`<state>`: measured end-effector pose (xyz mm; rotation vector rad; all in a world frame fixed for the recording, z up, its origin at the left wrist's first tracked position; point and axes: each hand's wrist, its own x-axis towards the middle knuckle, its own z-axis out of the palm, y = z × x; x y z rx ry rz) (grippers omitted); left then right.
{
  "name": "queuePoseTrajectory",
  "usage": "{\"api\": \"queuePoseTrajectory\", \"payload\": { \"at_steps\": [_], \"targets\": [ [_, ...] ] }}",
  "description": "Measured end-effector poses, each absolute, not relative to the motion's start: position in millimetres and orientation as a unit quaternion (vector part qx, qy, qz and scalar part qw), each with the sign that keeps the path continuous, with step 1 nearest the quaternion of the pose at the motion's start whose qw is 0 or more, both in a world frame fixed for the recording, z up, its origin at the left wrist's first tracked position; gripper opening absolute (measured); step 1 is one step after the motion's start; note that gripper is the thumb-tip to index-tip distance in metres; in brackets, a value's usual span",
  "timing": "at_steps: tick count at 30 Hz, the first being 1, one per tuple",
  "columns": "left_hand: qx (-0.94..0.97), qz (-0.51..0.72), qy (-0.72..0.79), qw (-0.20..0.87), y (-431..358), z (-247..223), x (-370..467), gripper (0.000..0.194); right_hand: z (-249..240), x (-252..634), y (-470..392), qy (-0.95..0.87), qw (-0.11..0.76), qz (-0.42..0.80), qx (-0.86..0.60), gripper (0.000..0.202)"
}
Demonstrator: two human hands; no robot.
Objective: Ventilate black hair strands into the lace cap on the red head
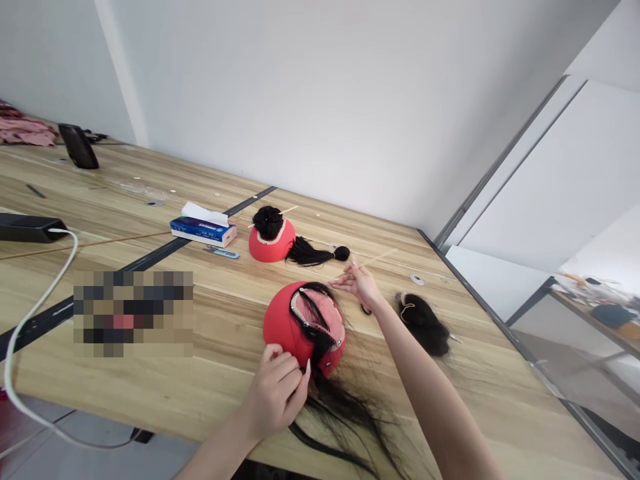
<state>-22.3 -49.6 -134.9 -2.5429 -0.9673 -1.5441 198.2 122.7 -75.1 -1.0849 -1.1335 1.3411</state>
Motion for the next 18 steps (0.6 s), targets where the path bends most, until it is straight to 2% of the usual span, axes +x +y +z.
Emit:
{"api": "queuePoseTrajectory", "payload": {
  "at_steps": [4,9,12,15,18],
  "targets": [
    [-0.811,-0.483,-0.33,-0.009,-49.0,-136.1,-24.7,0.028,-80.0,247.5,82.7,-0.462,0.561,0.504,-0.467,0.041],
    [-0.777,-0.527,-0.344,0.001,-51.8,-126.2,-33.1,0.022,-74.6,282.5,27.2,-0.482,0.6,0.38,-0.513,0.04],
    [-0.766,-0.525,-0.37,-0.001,-60.4,-107.7,-40.5,0.02,-66.5,281.4,-13.8,-0.494,0.626,0.292,-0.528,0.042],
    [-0.767,-0.487,-0.418,-0.008,-74.3,-84.7,-49.2,0.022,-60.0,263.4,-61.8,-0.483,0.664,0.26,-0.508,0.034],
    [-0.799,-0.442,-0.407,-0.029,-89.1,-65.3,-53.8,0.032,-55.8,229.7,-107.1,-0.524,0.637,0.257,-0.503,0.028]
  ]
}}
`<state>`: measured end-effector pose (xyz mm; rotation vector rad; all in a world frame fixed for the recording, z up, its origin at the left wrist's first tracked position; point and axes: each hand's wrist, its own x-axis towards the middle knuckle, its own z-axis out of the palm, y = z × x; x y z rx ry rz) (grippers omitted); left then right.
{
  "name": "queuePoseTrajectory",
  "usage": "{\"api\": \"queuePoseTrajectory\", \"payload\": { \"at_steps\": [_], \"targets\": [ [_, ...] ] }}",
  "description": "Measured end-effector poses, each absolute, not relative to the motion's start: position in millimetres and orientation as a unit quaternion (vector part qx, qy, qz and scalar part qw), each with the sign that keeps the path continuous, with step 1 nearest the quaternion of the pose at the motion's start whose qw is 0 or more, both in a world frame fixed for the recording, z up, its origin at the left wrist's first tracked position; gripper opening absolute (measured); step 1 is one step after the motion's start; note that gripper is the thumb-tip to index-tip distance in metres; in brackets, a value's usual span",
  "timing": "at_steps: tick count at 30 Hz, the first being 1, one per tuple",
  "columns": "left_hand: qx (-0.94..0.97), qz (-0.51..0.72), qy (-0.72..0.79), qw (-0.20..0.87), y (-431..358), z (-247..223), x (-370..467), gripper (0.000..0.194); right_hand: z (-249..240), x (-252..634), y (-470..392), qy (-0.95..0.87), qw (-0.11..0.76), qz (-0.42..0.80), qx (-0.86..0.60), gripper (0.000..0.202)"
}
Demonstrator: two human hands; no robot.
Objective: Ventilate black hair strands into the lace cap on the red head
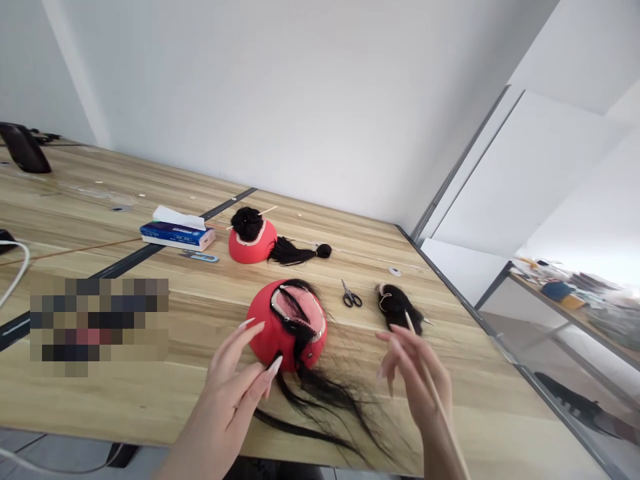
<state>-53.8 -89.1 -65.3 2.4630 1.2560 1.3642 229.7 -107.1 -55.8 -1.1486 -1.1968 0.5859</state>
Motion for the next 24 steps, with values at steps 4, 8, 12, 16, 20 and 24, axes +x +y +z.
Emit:
{"api": "queuePoseTrajectory", "payload": {
  "at_steps": [4,8,12,16,20,24],
  "targets": [
    [0.826,0.421,0.371,0.057,-102.6,-54.4,-46.8,0.027,-55.4,175.4,-138.5,-0.652,0.492,0.316,-0.483,0.057],
    [0.823,0.428,0.369,0.064,-106.7,-58.6,-42.2,0.027,-63.1,141.4,-133.3,-0.672,0.477,0.371,-0.428,0.049],
    [0.814,0.428,0.377,0.111,-109.3,-63.0,-48.3,0.026,-68.0,135.9,-125.7,-0.654,0.532,0.376,-0.383,0.039],
    [0.815,0.442,0.33,0.176,-111.7,-58.5,-46.4,0.029,-67.4,138.4,-127.3,-0.682,0.513,0.35,-0.387,0.038],
    [0.782,0.468,0.266,0.314,-108.1,-56.5,-42.0,0.039,-79.1,148.9,-120.3,-0.693,0.476,0.34,-0.421,0.018],
    [0.721,0.46,0.243,0.457,-94.5,-57.0,-48.6,0.043,-100.7,173.3,-108.7,-0.665,0.476,0.304,-0.489,0.012]
  ]
}}
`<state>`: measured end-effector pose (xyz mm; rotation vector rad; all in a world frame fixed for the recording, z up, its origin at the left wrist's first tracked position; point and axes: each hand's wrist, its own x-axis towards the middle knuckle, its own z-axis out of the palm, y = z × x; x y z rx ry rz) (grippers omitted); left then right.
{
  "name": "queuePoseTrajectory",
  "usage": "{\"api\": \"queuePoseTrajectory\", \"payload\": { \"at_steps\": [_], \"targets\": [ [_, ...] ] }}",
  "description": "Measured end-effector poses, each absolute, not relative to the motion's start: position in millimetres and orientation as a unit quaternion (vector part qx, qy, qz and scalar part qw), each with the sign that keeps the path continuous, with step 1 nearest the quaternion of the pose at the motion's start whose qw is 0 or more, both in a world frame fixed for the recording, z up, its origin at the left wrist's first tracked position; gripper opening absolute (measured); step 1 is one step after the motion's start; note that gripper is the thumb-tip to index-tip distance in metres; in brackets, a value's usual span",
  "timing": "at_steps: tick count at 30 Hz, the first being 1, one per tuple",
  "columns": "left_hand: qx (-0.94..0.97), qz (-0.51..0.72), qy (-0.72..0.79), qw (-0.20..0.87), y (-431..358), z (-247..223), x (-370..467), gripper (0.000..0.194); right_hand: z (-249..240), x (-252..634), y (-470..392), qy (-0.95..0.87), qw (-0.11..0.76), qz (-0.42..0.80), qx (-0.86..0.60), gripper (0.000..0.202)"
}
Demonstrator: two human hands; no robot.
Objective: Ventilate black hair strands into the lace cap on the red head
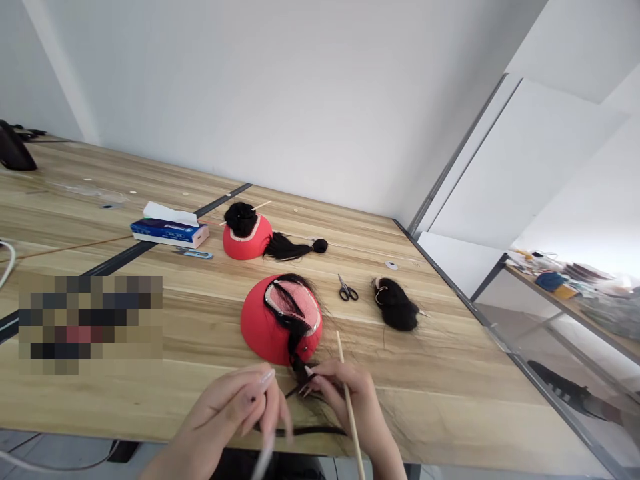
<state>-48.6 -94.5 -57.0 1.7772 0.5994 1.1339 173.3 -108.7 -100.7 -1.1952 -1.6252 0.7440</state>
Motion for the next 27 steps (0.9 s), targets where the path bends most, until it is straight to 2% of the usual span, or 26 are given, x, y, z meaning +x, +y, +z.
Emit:
{"api": "queuePoseTrajectory", "payload": {
  "at_steps": [4,7,10,14,16,18,20,24,27],
  "targets": [
    [0.716,0.466,0.292,0.43,-74.2,-49.7,-61.4,0.037,-109.4,201.5,-106.0,-0.581,0.512,0.331,-0.539,0.02],
    [0.733,0.461,0.324,0.381,-58.4,-42.6,-69.0,0.035,-105.3,220.5,-104.2,-0.524,0.556,0.301,-0.571,0.029],
    [0.733,0.457,0.335,0.375,-41.5,-35.4,-68.9,0.034,-99.1,233.1,-95.8,-0.474,0.601,0.274,-0.583,0.034],
    [0.723,0.488,0.304,0.383,-16.4,-28.3,-48.6,0.035,-87.4,232.1,-72.5,-0.405,0.692,0.315,-0.507,0.049],
    [0.738,0.512,0.273,0.345,-5.0,-30.1,-31.7,0.037,-78.0,224.1,-56.6,-0.386,0.728,0.35,-0.445,0.058],
    [0.788,0.509,0.222,0.268,3.9,-37.0,-15.5,0.036,-67.6,212.8,-39.5,-0.385,0.74,0.376,-0.403,0.065],
    [0.802,0.509,0.206,0.235,9.6,-47.9,-4.9,0.038,-60.1,199.9,-23.6,-0.393,0.739,0.39,-0.384,0.07],
    [0.804,0.531,0.19,0.188,11.1,-70.2,-5.1,0.031,-64.2,177.0,-5.2,-0.399,0.739,0.381,-0.386,0.043],
    [0.82,0.527,0.161,0.155,9.2,-79.1,-13.8,0.024,-79.4,165.5,-7.7,-0.409,0.74,0.395,-0.36,0.041]
  ]
}}
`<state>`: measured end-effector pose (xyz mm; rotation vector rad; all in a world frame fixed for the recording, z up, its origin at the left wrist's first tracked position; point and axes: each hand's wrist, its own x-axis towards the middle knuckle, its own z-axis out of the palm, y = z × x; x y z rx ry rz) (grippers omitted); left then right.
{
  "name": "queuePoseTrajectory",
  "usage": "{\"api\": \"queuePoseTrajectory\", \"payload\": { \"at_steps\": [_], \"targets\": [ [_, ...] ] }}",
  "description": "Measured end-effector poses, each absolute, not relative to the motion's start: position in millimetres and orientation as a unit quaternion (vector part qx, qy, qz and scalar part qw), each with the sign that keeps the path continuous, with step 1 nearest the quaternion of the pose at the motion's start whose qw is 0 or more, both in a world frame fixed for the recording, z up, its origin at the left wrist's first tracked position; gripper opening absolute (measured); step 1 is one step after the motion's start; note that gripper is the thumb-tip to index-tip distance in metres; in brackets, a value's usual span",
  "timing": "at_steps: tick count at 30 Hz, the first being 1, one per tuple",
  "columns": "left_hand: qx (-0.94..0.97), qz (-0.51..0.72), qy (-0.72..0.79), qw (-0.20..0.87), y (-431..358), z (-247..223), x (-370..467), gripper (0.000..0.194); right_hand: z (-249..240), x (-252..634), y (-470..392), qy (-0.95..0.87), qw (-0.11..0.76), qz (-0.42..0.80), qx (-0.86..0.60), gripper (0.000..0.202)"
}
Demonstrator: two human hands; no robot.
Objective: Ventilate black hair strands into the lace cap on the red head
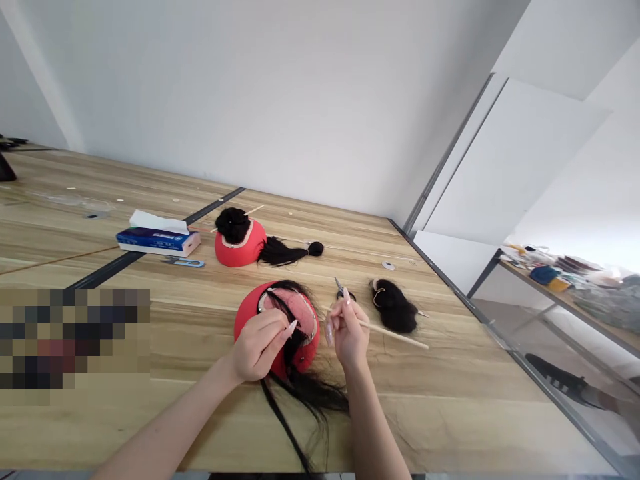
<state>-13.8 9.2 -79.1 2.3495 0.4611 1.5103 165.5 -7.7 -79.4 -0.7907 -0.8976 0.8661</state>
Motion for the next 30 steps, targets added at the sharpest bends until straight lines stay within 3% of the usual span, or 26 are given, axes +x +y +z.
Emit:
{"api": "queuePoseTrajectory", "payload": {
  "at_steps": [8,17,30],
  "targets": [
    [0.834,0.538,0.12,0.02,15.0,-83.9,-19.9,0.019,-101.6,145.9,-31.4,-0.432,0.716,0.4,-0.375,0.039],
    [0.818,0.557,0.147,0.003,15.4,-89.2,-17.8,0.018,-102.1,143.8,-21.3,-0.403,0.706,0.359,-0.458,0.048],
    [0.812,0.569,0.132,0.011,17.4,-93.8,-16.9,0.017,-108.3,143.7,-16.7,-0.404,0.695,0.371,-0.465,0.05]
  ]
}}
